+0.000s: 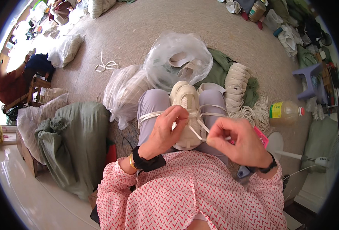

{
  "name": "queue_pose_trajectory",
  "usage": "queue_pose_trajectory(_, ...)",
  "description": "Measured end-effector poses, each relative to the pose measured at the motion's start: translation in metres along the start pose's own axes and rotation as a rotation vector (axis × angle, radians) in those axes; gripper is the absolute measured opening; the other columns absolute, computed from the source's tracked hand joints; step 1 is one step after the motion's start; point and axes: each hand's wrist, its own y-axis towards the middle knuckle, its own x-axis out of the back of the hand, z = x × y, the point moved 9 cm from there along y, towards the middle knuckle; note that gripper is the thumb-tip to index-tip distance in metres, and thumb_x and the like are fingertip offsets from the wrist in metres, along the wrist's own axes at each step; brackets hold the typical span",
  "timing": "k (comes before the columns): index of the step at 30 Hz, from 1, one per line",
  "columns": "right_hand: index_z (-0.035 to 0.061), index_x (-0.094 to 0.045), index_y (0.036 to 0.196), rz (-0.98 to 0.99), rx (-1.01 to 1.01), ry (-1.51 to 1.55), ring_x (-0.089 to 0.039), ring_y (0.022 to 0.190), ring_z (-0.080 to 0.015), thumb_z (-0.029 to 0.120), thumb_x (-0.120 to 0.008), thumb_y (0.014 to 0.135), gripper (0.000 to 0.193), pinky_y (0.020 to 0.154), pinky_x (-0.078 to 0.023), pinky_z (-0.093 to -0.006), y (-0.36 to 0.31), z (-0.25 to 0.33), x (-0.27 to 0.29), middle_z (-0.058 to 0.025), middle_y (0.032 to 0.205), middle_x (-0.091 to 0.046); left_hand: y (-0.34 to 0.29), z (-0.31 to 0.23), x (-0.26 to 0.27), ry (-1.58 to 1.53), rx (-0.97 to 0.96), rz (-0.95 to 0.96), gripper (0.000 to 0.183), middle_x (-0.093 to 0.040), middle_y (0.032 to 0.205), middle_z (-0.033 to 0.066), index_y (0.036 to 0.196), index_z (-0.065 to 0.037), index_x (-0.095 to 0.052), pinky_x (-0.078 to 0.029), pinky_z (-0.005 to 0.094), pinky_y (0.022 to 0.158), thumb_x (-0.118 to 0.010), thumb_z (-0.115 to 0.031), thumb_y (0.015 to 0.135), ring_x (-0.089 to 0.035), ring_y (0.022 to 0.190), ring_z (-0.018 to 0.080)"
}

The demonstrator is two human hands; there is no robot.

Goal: Lacing a white sneaker while sitting in a work area.

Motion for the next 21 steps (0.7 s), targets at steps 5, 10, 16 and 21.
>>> queue_pose_trajectory(5, 0.0000, -0.067, 0.097, 0.042, -0.084, 0.306, -0.055, 0.078, -0.0010, 0.009, -0.069, 0.099, 0.009, 0.066, -0.046, -0.0204, 0.025, -0.025, 0.001, 0.0043, 0.085, -0.063, 0.013, -0.015, -0.015, -0.354, 0.034, 0.203, 0.013, -0.065, 0.102, 0.0085, 0.109, -0.001, -0.059, -0.054, 0.0322, 0.082, -0.062, 0.003, 0.098, -0.064, 0.091, 0.0176)
queue_pose_trajectory(10, -0.0003, -0.067, 0.102, 0.076, -0.077, 0.384, -0.057, 0.080, -0.0016, 0.009, -0.067, 0.101, 0.009, 0.068, -0.047, -0.0197, 0.032, -0.039, -0.005, 0.0035, 0.091, -0.064, 0.005, 0.002, -0.023, -0.360, 0.136, 0.341, 0.010, -0.064, 0.098, 0.0055, 0.109, -0.002, -0.060, -0.052, 0.0299, 0.081, -0.063, 0.001, 0.099, -0.062, 0.088, 0.0147)
queue_pose_trajectory(16, 0.0008, -0.061, 0.107, 0.045, -0.030, 0.421, -0.059, 0.078, -0.0028, 0.012, -0.063, 0.105, 0.012, 0.067, -0.050, -0.0209, 0.032, -0.051, -0.001, 0.0003, 0.095, -0.066, 0.004, 0.009, -0.019, -0.543, 0.149, 0.235, 0.007, -0.062, 0.106, 0.0015, 0.111, -0.002, -0.059, -0.050, 0.0256, 0.090, -0.062, -0.005, 0.106, -0.059, 0.101, 0.0070)
queue_pose_trajectory(21, 0.0050, -0.056, 0.102, 0.095, -0.059, 0.629, -0.061, 0.070, -0.0063, 0.014, -0.057, 0.108, 0.011, 0.063, -0.053, -0.0228, 0.016, -0.067, -0.013, -0.0027, 0.088, -0.066, -0.002, 0.016, -0.002, -0.538, 0.216, 0.095, 0.006, -0.062, 0.099, 0.0016, 0.105, -0.001, -0.059, -0.049, 0.0249, 0.087, -0.063, -0.006, 0.105, -0.059, 0.094, 0.0075)
